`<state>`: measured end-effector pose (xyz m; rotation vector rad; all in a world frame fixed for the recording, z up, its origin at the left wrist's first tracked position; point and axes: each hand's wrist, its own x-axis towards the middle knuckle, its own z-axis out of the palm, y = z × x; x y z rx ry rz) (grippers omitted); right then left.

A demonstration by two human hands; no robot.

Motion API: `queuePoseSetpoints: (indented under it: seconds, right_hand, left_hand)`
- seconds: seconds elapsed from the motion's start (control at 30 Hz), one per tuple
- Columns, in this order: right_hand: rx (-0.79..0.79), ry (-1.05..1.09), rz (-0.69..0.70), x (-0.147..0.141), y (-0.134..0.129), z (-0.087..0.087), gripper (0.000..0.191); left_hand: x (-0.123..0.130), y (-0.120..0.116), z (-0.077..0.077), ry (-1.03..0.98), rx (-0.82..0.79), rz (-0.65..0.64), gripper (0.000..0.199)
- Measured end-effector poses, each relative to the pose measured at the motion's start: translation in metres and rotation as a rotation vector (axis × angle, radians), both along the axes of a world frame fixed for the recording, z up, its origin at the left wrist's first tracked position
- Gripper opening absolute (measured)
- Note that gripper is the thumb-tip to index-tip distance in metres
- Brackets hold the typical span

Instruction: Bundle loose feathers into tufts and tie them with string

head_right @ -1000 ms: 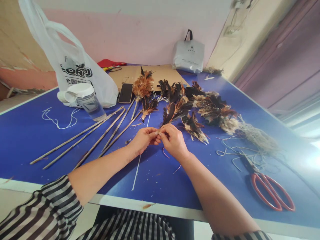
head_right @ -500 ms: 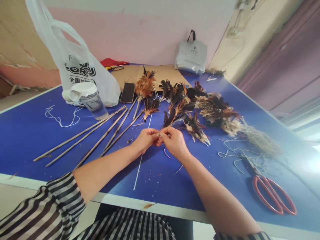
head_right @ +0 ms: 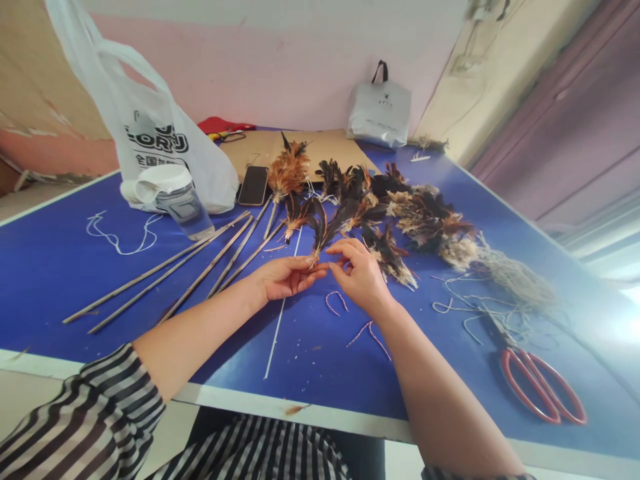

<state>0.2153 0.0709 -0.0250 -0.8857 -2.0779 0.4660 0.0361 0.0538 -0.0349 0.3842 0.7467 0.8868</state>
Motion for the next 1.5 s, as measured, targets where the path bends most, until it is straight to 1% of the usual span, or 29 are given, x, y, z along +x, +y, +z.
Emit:
queuePoseSetpoints:
  seconds: [0.13,0.23,0.3,0.43,0.53,0.63,0.73,0.87,1.0,1.1,1.2,1.27,1.37,1.43,1.5]
  right_hand:
    - [0.101,-0.146,0.035,-0.002,-0.007,0.001,0.022]
    - [0.165,-0.273,-0.002,-0.003,-0.009,0.000,0.023]
    - [0.195,-0.315,-0.029,-0.003,-0.010,-0.001,0.024]
    - [0.231,-0.325,-0.076,-0.004,-0.012,0.000,0.031]
    - [0.248,-0.333,-0.058,-0.005,-0.014,0.001,0.035]
    - [0.242,-0.314,-0.002,-0.006,-0.014,0.001,0.029]
    - [0.238,-0.268,0.058,-0.005,-0.013,0.001,0.022]
    - [0.236,-0.223,0.107,-0.003,-0.011,0.001,0.020]
    - [0.151,-0.102,0.096,-0.006,-0.014,0.001,0.016]
    - [0.015,0.047,0.050,-0.011,-0.016,0.001,0.010]
    - [-0.125,0.132,-0.033,-0.014,-0.017,-0.001,0.007]
    - [-0.183,0.157,-0.082,-0.015,-0.015,-0.002,0.009]
    - [-0.255,0.179,-0.110,-0.014,-0.012,-0.004,0.011]
    - [-0.320,0.213,-0.103,-0.015,-0.011,-0.004,0.013]
    - [-0.422,0.266,-0.079,-0.015,-0.011,-0.003,0.015]
  left_hand:
    - [-0.002,0.002,-0.005,-0.022,-0.043,0.007,0.012]
    - [-0.002,0.003,-0.007,-0.040,-0.037,-0.014,0.015]
    - [-0.002,0.002,-0.007,-0.052,-0.025,-0.018,0.015]
    - [-0.001,0.001,-0.006,-0.081,-0.034,-0.032,0.011]
    - [-0.001,0.000,-0.006,-0.069,-0.042,-0.063,0.008]
    - [0.000,-0.001,-0.005,-0.022,-0.045,-0.068,0.005]
    - [0.001,-0.003,-0.004,0.002,-0.064,-0.046,0.006]
    - [0.001,-0.003,0.000,-0.007,-0.056,-0.055,0.009]
    - [0.001,-0.003,0.001,-0.077,-0.062,-0.140,0.011]
    - [0.003,-0.004,0.000,-0.147,-0.053,-0.196,0.009]
    - [0.005,-0.005,-0.002,-0.148,-0.013,-0.193,0.008]
    - [0.006,-0.006,-0.002,-0.096,0.024,-0.182,0.008]
    - [0.007,-0.007,-0.002,0.063,0.107,-0.152,0.002]
    - [0.009,-0.008,-0.001,0.197,0.186,-0.109,0.011]
    - [0.011,-0.010,-0.001,0.317,0.275,-0.070,0.018]
